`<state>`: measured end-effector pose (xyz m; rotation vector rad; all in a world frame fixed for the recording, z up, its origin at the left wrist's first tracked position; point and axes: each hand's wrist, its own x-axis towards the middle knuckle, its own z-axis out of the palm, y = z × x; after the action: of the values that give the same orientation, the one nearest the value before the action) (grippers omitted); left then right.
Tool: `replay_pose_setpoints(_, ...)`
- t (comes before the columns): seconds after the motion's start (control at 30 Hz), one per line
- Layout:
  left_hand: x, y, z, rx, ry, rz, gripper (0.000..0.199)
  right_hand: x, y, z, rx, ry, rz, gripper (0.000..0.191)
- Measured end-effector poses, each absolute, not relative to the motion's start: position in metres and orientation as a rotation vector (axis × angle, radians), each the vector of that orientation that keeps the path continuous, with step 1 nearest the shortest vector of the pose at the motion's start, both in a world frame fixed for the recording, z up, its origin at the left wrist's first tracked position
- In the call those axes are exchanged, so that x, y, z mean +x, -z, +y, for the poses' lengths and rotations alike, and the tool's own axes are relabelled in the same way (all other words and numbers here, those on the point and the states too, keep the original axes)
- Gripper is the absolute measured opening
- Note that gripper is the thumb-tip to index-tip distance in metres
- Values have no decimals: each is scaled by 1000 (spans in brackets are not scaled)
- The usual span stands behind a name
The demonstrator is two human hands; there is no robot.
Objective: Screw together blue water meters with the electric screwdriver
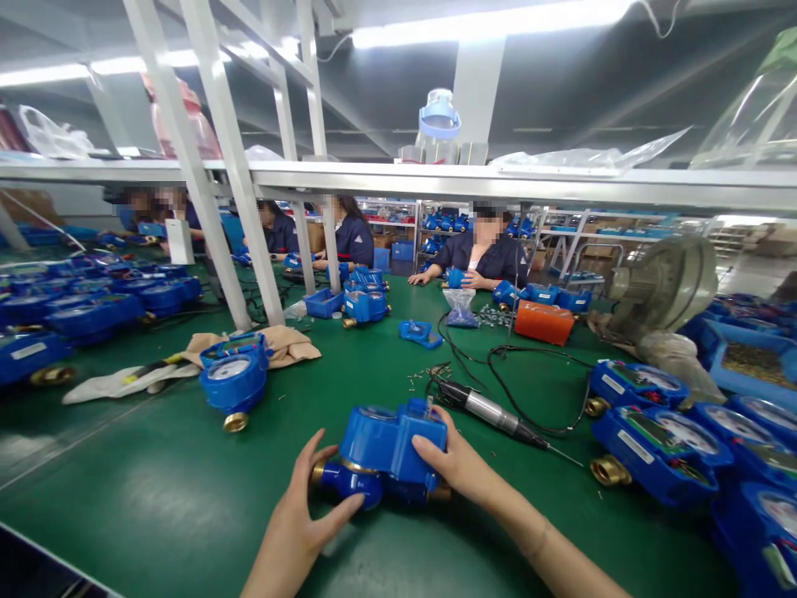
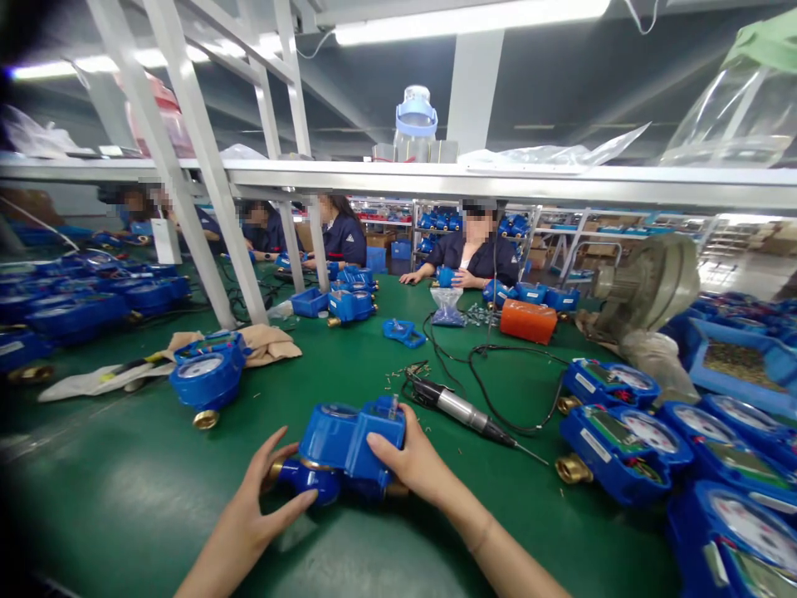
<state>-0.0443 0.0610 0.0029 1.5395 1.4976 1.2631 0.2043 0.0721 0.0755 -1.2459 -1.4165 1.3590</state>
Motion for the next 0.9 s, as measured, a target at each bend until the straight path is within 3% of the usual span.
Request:
replay_pose_setpoints(0.23,-45,13,64,1415,-1243,1671,117,176,-42,43,-1388,-1107,-1038,108)
replay_pose_setpoints(0.43,-20,14,51,1303,-1251,1550,96,158,-43,34,-1303,-1086,-828,108)
replay_pose_setpoints(0.6,-13,5,67,1248,-1236,1407,94,159,-53,35,-1260,-1086,-742,108)
replay_pose_setpoints(0.73,-2,-20,68,1161,-1382,1238,93,165,-52,36,-1203,-1181,-654,107)
replay_pose_setpoints(0.9,5,-68,67,1430,-1589,1343,73,152,-50,32,-969,-1501,-437,97)
